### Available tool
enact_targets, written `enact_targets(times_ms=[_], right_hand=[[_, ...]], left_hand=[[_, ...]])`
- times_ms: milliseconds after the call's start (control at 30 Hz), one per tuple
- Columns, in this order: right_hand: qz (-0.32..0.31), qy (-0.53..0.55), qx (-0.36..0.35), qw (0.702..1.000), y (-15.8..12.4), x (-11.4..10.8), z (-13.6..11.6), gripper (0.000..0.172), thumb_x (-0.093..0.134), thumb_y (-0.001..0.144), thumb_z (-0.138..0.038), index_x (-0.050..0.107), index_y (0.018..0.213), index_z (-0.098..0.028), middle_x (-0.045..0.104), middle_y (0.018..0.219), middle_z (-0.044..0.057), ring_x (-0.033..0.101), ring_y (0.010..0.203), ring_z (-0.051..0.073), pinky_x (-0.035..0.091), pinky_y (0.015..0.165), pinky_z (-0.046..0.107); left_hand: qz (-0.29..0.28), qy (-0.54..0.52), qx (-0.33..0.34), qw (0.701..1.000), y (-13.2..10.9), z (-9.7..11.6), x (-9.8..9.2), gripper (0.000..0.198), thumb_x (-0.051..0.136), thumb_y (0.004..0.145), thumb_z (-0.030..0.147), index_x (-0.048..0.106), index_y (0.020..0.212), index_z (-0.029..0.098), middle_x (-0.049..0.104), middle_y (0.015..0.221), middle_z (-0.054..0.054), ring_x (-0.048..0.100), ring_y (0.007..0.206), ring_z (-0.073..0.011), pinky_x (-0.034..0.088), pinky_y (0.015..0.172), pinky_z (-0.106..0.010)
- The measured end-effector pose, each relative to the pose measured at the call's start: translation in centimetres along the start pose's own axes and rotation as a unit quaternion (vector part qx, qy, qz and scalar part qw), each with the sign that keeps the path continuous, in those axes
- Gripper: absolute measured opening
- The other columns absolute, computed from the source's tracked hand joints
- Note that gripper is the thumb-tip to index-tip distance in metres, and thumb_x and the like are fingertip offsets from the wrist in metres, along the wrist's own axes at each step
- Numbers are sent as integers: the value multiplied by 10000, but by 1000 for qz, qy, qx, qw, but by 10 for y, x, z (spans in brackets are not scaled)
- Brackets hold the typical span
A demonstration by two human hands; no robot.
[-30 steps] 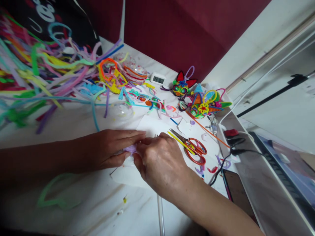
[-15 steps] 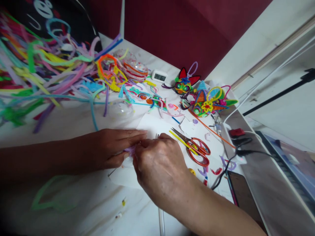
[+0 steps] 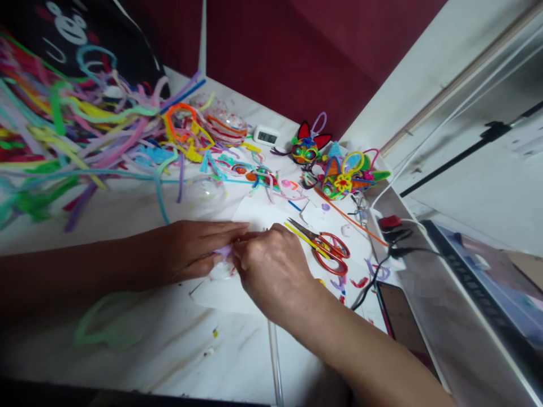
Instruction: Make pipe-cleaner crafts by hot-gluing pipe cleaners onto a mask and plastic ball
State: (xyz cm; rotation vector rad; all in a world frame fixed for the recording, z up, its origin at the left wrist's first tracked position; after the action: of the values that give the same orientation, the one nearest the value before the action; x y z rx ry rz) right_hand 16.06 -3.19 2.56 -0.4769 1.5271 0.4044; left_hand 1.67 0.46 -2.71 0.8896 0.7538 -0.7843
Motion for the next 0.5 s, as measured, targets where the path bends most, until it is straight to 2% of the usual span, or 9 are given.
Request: enact_targets(times_ms=[100, 233, 333, 500], right_hand=[[61, 81, -24, 995, -7, 3, 4, 164, 576, 897, -174, 736, 867, -169, 762, 879, 58, 699, 759, 175, 451, 725, 295], [137, 138, -18, 981, -19, 8, 10, 208, 569, 895, -154, 718, 1038, -174, 759, 1017, 61, 708, 851, 172, 506, 759, 295], [182, 143, -14, 973, -29, 10, 11, 211, 559, 897, -157, 715, 1039, -172, 760, 1017, 63, 708, 885, 183, 533, 780, 324], [197, 125, -11, 972, -43, 11, 10, 168, 577, 875, -121, 723, 952, -150, 764, 961, 78, 710, 849, 200, 543, 766, 359]], left_hand=[[15, 24, 4, 1000, -2, -4, 3, 452, 381, 940, 220, 434, 1368, 85, 490, 1428, -160, 466, 1322, -208, 366, 1118, -340], [20, 41, -1, 999, -4, -5, 4, 460, 391, 945, 234, 431, 1384, 104, 480, 1441, -150, 463, 1328, -201, 365, 1121, -331], [10, 55, -8, 998, -4, -3, 2, 456, 395, 948, 238, 451, 1371, 77, 476, 1440, -167, 459, 1333, -202, 363, 1123, -320], [13, 60, -2, 998, -5, -3, 1, 463, 396, 949, 245, 452, 1366, 51, 489, 1425, -181, 467, 1325, -212, 358, 1124, -313]])
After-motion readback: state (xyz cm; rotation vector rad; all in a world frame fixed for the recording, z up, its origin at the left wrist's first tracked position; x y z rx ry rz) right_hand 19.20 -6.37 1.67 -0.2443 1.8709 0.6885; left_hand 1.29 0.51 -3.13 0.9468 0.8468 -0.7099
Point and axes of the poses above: each hand's wrist, its own y-axis towards the middle knuckle, its own x-axis out of the palm, z = x × y, the point moved 3 cm from there along y, towards the middle knuckle
